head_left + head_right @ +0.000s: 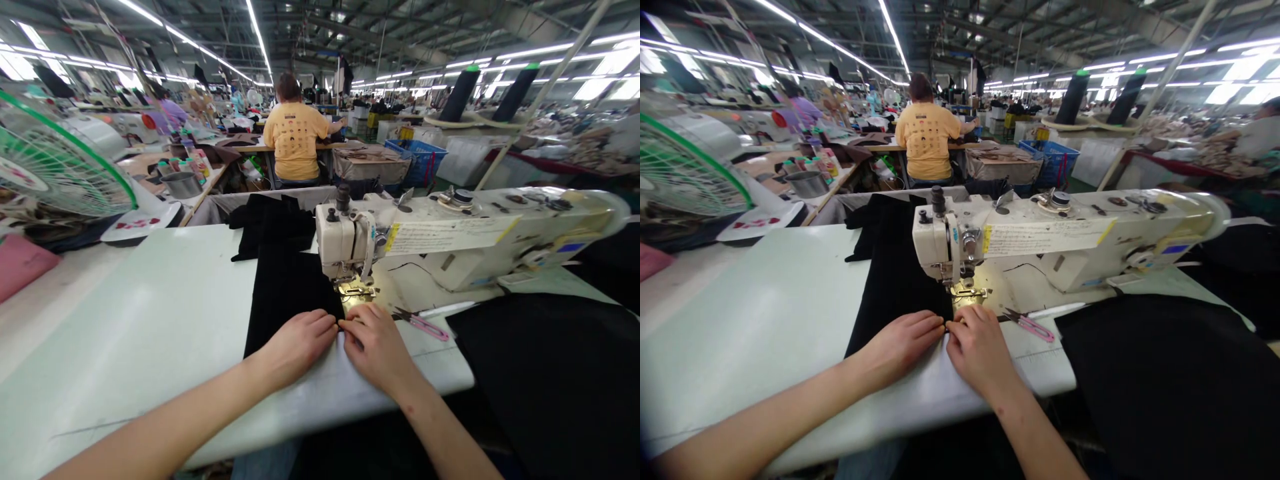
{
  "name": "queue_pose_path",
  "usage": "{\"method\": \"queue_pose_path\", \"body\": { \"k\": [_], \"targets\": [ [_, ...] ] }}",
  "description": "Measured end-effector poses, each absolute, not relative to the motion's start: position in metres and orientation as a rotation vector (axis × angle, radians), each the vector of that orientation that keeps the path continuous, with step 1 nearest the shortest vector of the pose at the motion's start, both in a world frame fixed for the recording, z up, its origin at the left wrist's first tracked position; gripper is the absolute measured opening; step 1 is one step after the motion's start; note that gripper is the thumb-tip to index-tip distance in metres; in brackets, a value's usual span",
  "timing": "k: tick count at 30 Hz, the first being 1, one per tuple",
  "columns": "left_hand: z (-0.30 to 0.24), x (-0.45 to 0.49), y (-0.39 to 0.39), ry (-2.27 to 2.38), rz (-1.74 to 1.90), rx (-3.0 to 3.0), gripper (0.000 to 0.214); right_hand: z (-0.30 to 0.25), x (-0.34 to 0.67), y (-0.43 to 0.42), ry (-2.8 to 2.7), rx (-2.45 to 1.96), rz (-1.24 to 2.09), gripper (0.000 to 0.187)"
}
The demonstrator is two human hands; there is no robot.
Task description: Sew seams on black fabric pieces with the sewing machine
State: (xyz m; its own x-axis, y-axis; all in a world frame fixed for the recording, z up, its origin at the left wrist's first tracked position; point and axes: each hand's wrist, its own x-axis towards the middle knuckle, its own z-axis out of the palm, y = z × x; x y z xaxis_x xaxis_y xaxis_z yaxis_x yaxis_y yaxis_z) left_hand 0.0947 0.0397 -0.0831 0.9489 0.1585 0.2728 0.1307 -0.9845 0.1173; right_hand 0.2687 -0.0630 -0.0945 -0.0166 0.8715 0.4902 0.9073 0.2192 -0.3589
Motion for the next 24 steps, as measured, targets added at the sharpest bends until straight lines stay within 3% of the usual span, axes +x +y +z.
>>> {"method": "queue_pose_path", "body": {
  "k": [10, 18, 24],
  "targets": [
    [-0.075, 0.110, 0.092, 0.304, 0.442, 2.969, 0.029, -0.090, 0.269, -0.038, -1.791, -1.654, -0.079, 0.023],
    [-0.070, 0.100, 0.058, 0.857, 0.568, 2.910, 0.050, -0.083, 0.324, -0.137, -1.383, -1.829, -0.129, 0.024],
    [-0.040, 0.101, 0.088, 0.933, 0.711, 2.834, 0.040, -0.078, 0.391, -0.193, -1.180, -2.266, -0.185, 0.017]
  ]
}}
